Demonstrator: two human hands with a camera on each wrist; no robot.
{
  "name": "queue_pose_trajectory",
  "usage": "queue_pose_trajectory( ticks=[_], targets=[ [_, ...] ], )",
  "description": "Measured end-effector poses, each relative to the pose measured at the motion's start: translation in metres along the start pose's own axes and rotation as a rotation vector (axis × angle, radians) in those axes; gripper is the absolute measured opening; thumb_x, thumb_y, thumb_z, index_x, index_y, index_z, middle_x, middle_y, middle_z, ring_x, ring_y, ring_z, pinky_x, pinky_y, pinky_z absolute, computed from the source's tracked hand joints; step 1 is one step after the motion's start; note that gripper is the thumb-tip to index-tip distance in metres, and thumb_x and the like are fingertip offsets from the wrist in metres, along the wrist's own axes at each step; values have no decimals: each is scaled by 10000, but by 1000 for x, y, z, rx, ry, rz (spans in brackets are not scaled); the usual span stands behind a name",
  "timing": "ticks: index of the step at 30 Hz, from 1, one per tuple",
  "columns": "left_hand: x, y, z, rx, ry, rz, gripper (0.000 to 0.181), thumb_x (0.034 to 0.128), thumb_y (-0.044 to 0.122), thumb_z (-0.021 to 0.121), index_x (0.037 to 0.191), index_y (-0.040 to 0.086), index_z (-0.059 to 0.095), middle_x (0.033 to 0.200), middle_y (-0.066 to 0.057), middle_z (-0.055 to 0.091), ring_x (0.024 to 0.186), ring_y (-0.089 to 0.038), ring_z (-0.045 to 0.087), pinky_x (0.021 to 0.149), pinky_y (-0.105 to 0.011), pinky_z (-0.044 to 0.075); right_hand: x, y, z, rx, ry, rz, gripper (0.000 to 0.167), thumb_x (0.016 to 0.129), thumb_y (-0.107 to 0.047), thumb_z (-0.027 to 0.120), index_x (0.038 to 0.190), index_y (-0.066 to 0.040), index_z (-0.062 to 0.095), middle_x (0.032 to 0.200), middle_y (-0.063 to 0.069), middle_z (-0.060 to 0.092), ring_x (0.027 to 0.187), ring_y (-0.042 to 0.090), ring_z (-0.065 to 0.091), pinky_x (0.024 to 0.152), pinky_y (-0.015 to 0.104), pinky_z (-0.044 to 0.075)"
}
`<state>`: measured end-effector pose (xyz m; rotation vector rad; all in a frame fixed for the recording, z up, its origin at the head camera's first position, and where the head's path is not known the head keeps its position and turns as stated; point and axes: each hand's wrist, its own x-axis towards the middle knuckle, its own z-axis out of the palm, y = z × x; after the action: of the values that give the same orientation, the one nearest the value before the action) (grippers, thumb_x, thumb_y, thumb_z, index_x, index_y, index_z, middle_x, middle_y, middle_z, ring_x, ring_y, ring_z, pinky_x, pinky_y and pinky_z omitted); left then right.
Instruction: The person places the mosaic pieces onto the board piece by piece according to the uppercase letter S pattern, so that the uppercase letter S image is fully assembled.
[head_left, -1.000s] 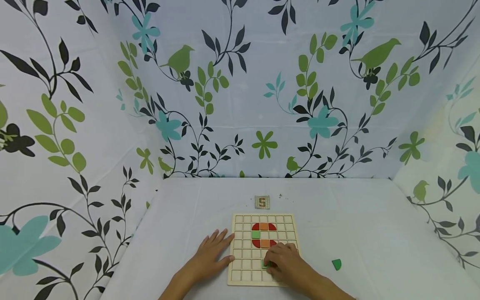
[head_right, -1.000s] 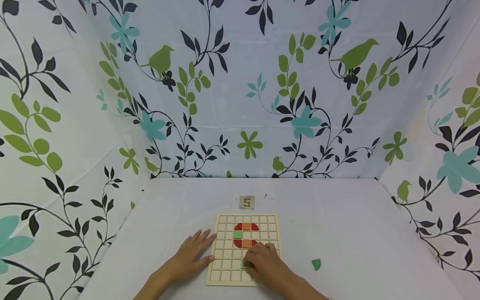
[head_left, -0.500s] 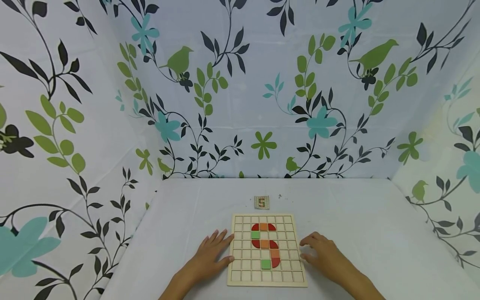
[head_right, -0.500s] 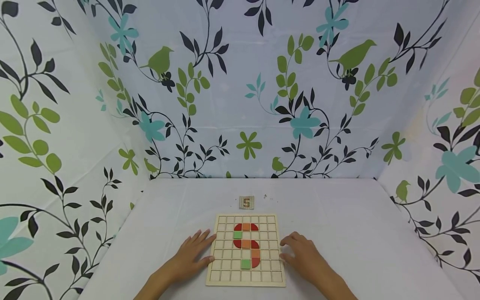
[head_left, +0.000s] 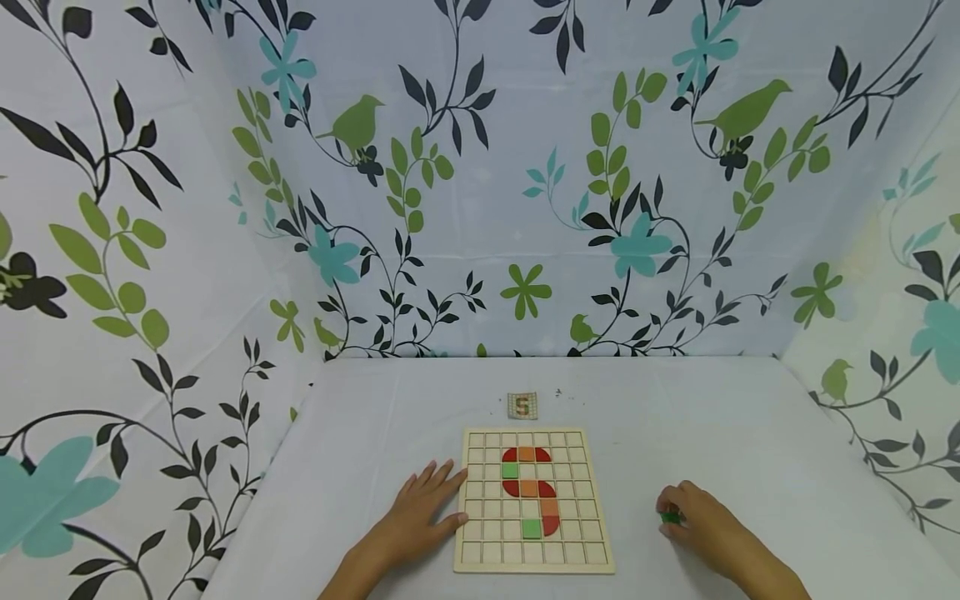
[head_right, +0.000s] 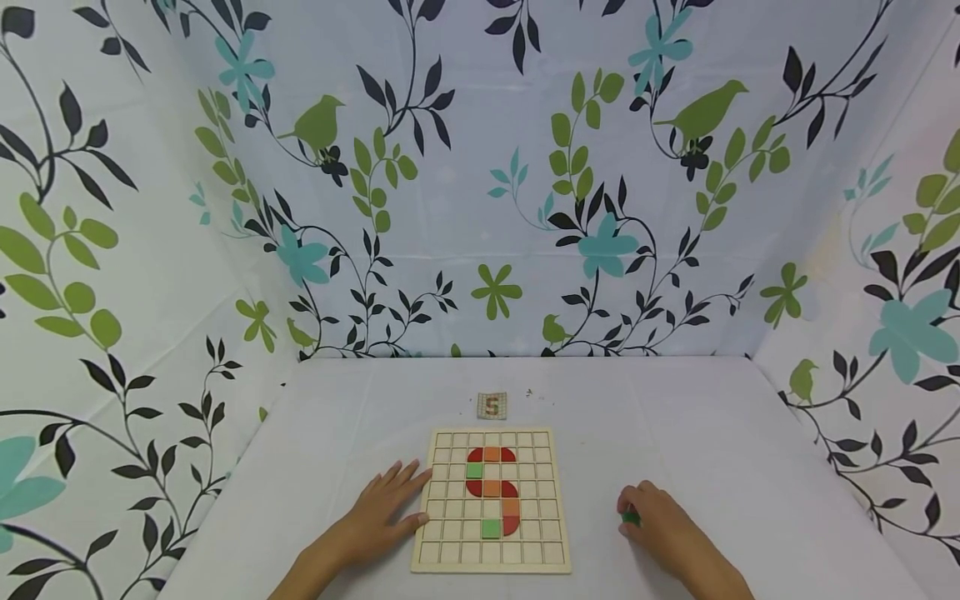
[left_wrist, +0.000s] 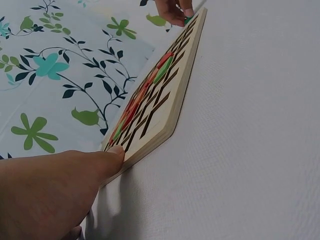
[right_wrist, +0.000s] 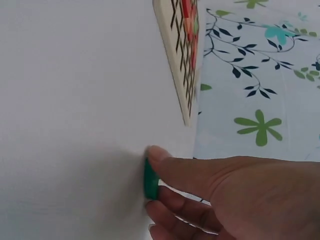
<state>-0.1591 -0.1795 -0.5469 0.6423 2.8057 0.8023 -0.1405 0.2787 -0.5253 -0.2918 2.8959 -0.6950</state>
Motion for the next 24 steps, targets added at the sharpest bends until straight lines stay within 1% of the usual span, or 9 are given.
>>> queue_pose_trajectory(
  ticks=[3,5,9,12,14,16,20,23,24],
  targets=[
    [0,0,0,-2,-1,0,700,1045,535,602,1621,172,439,1709,-172,328,1595,-470,216,1248,-736,142,3,0,4,5,10,20,221,889,-226,842,989,-132,668,895,-40,568,799,97,551,723,286,547],
    [0,1,0,1,-4,-1,703,1046,542,597,1622,173,436,1710,-170,326,1596,-466,217,1248,-735,144,5,0,4,42,2,31,237,899,-248,840,1009,-122,671,903,-36,571,808,97,541,707,270,524],
    [0,1,0,-2,-9,-4,702,1046,538,599,1622,170,436,1710,-173,325,1597,-467,214,1248,-735,140,3,0,0,126,-33,-16,248,897,-108,821,1092,-65,673,980,-4,585,924,141,608,807,327,591],
    [0,0,0,-7,-12,-4,700,1047,528,603,1621,165,436,1709,-178,324,1596,-472,211,1247,-739,137,2,-2,0,149,-37,-17,265,874,1,797,1104,-56,678,992,-10,587,948,141,623,853,343,602],
    [0,0,1,-5,-11,-4,700,1046,528,604,1621,165,437,1709,-177,326,1595,-472,214,1246,-740,140,3,-4,2,142,-25,-1,236,888,-2,792,1089,-64,685,972,-21,586,922,120,612,840,319,595],
    [0,0,1,-1,-10,-3,700,1047,531,601,1622,168,435,1710,-175,325,1595,-471,214,1246,-739,141,4,-5,3,131,-1,15,254,881,-29,817,1096,-69,688,977,-30,596,917,111,615,832,304,593],
    [0,1,0,0,-5,1,700,1048,530,600,1622,166,435,1708,-177,327,1593,-474,219,1245,-738,146,4,-5,6,77,42,-64,316,878,-76,838,1157,-88,690,1062,-44,619,983,154,660,876,340,605],
    [0,1,0,2,-4,0,701,1048,529,601,1622,164,435,1708,-178,327,1592,-475,222,1246,-737,149,5,-5,7,66,50,-122,288,896,-77,826,1153,-122,705,1100,-73,631,1030,167,675,908,362,605],
    [0,1,0,3,-4,0,702,1048,530,601,1623,165,433,1709,-176,325,1593,-473,221,1247,-735,148,6,-5,8,72,47,-124,261,903,-78,818,1135,-135,713,1095,-85,635,1034,160,678,908,358,604]
  ],
)
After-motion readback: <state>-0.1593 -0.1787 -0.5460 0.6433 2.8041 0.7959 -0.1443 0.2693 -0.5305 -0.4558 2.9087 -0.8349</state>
